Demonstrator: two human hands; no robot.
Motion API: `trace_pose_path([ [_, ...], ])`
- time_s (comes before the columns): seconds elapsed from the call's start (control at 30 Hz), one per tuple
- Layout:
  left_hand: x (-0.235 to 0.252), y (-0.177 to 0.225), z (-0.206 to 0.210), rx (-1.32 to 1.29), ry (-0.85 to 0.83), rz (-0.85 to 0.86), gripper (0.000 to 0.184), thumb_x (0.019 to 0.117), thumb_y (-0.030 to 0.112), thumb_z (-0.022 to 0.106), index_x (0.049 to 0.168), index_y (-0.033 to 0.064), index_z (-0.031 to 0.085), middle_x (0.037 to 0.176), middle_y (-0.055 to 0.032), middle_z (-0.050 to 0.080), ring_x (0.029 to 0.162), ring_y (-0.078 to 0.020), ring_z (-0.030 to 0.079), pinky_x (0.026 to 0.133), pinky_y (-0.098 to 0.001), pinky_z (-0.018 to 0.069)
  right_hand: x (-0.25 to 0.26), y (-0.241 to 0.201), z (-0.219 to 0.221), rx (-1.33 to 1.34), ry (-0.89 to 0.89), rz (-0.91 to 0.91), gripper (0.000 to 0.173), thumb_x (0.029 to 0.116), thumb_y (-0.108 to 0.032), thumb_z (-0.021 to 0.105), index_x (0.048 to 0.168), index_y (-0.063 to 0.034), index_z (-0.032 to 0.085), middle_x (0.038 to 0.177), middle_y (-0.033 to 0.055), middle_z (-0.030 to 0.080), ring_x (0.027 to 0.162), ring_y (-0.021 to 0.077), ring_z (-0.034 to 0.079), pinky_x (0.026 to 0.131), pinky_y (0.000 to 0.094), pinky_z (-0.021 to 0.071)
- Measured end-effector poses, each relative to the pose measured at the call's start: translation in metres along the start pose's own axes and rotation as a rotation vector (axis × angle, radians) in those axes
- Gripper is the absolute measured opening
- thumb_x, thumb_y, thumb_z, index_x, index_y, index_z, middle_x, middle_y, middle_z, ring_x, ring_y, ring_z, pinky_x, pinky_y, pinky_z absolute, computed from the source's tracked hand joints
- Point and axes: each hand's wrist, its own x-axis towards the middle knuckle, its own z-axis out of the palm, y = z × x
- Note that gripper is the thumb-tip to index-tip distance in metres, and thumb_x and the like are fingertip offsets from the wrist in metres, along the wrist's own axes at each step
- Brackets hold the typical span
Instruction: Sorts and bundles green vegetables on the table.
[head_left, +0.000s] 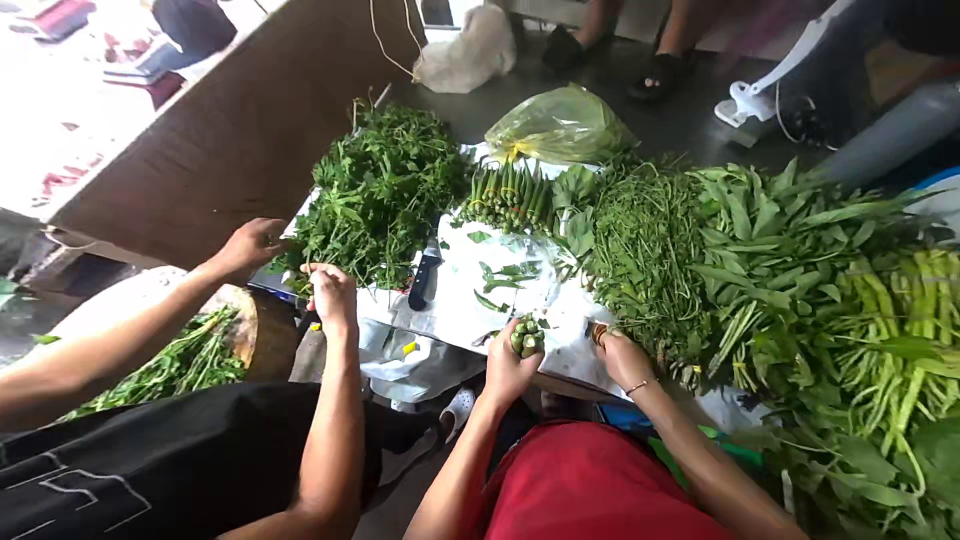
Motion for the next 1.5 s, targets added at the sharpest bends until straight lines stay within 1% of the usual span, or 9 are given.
trace_pose_path([
  [0.13, 0.000, 0.008, -0.003, -0.253, 0.033, -0.044, 0.028, 0.0781, 0.005, 0.072, 0.105, 0.0007, 0.065, 0.086, 0.0026, 0.069, 0.079, -0.0015, 0.066, 0.074, -0.0226, 0.0571, 0.005, 0.001, 0.009, 0.036, 0.090, -0.022, 0.025, 0.1024, -0.012, 0.054, 0.119, 0.0017, 0.067, 0.133, 0.0218, 0.063, 0.118, 0.0376, 0.065, 0.100, 0.0551, 0.0518],
  [0.3, 0.002, 0.013, -0.007, -0.714, 0.035, -0.189, 0.027, 0.0799, -0.001, 0.066, 0.106, -0.0027, 0.059, 0.085, -0.0065, 0.070, 0.074, -0.0157, 0.069, 0.070, -0.0318, 0.0600, 0.002, 0.005, 0.004, 0.059, 0.133, -0.001, 0.028, 0.1039, -0.014, 0.049, 0.118, 0.0012, 0.068, 0.131, 0.0215, 0.063, 0.116, 0.0375, 0.066, 0.097, 0.0553, 0.0526],
  [0.6, 0.004, 0.007, -0.011, -1.187, 0.022, -0.314, 0.022, 0.0839, 0.006, 0.062, 0.105, 0.0014, 0.059, 0.087, -0.0112, 0.070, 0.080, -0.0225, 0.072, 0.077, -0.0380, 0.0617, -0.027, 0.005, -0.002, 0.320, 0.674, -0.363, 0.021, 0.0977, -0.013, 0.059, 0.102, 0.0041, 0.071, 0.095, 0.0199, 0.072, 0.092, 0.0351, 0.072, 0.085, 0.0525, 0.0570],
  [0.7, 0.006, 0.008, -0.007, -1.214, 0.024, -0.329, 0.021, 0.0857, 0.007, 0.058, 0.106, 0.0026, 0.059, 0.090, -0.0120, 0.071, 0.088, -0.0249, 0.073, 0.087, -0.0413, 0.0602, -0.030, -0.009, -0.019, 0.788, 0.556, -0.397, 0.021, 0.0967, -0.007, 0.060, 0.113, 0.0064, 0.065, 0.087, 0.0089, 0.071, 0.078, 0.0130, 0.071, 0.076, 0.0301, 0.0601],
  [0.8, 0.010, 0.009, -0.001, -1.231, 0.018, -0.313, 0.020, 0.0862, 0.004, 0.058, 0.106, 0.0008, 0.058, 0.096, -0.0161, 0.072, 0.096, -0.0287, 0.072, 0.092, -0.0435, 0.0588, -0.036, -0.035, -0.039, 1.219, 0.217, -0.392, 0.017, 0.0998, -0.002, 0.054, 0.112, 0.0036, 0.065, 0.088, 0.0074, 0.074, 0.072, 0.0139, 0.071, 0.062, 0.0283, 0.0598],
  [1.03, 0.013, 0.013, 0.007, -1.227, 0.040, -0.248, 0.020, 0.0880, 0.012, 0.066, 0.105, 0.0024, 0.060, 0.102, -0.0166, 0.073, 0.098, -0.0263, 0.072, 0.087, -0.0402, 0.0590, -0.052, -0.080, -0.028, 0.564, 0.213, -0.655, 0.031, 0.0881, -0.025, 0.078, 0.106, 0.0009, 0.074, 0.105, 0.0141, 0.071, 0.086, 0.0156, 0.069, 0.075, 0.0294, 0.0577],
  [1.27, 0.009, 0.011, 0.006, -1.199, 0.098, -0.264, 0.029, 0.0851, 0.010, 0.074, 0.108, -0.0017, 0.061, 0.101, -0.0183, 0.074, 0.097, -0.0266, 0.073, 0.088, -0.0405, 0.0594, -0.049, -0.082, -0.015, 0.275, 0.382, -0.844, 0.023, 0.0840, -0.009, 0.074, 0.103, 0.0038, 0.072, 0.101, 0.0178, 0.071, 0.087, 0.0257, 0.072, 0.080, 0.0382, 0.0615],
  [1.4, 0.011, 0.011, 0.003, -1.214, 0.101, -0.249, 0.037, 0.0834, 0.015, 0.079, 0.111, -0.0020, 0.060, 0.101, -0.0178, 0.074, 0.096, -0.0274, 0.073, 0.088, -0.0417, 0.0599, -0.047, -0.080, -0.022, 0.454, 0.406, -0.816, 0.022, 0.0875, -0.009, 0.067, 0.105, 0.0008, 0.075, 0.099, 0.0125, 0.072, 0.073, 0.0112, 0.063, 0.064, 0.0234, 0.0526],
  [1.5, 0.012, 0.014, 0.000, -1.239, 0.143, -0.272, 0.031, 0.0841, 0.012, 0.077, 0.107, 0.0034, 0.058, 0.092, -0.0098, 0.072, 0.086, -0.0208, 0.072, 0.081, -0.0381, 0.0612, -0.043, -0.073, -0.035, 0.761, 0.245, -0.773, 0.023, 0.0887, -0.006, 0.066, 0.109, 0.0009, 0.073, 0.104, 0.0070, 0.071, 0.085, 0.0034, 0.065, 0.072, 0.0175, 0.0552],
])
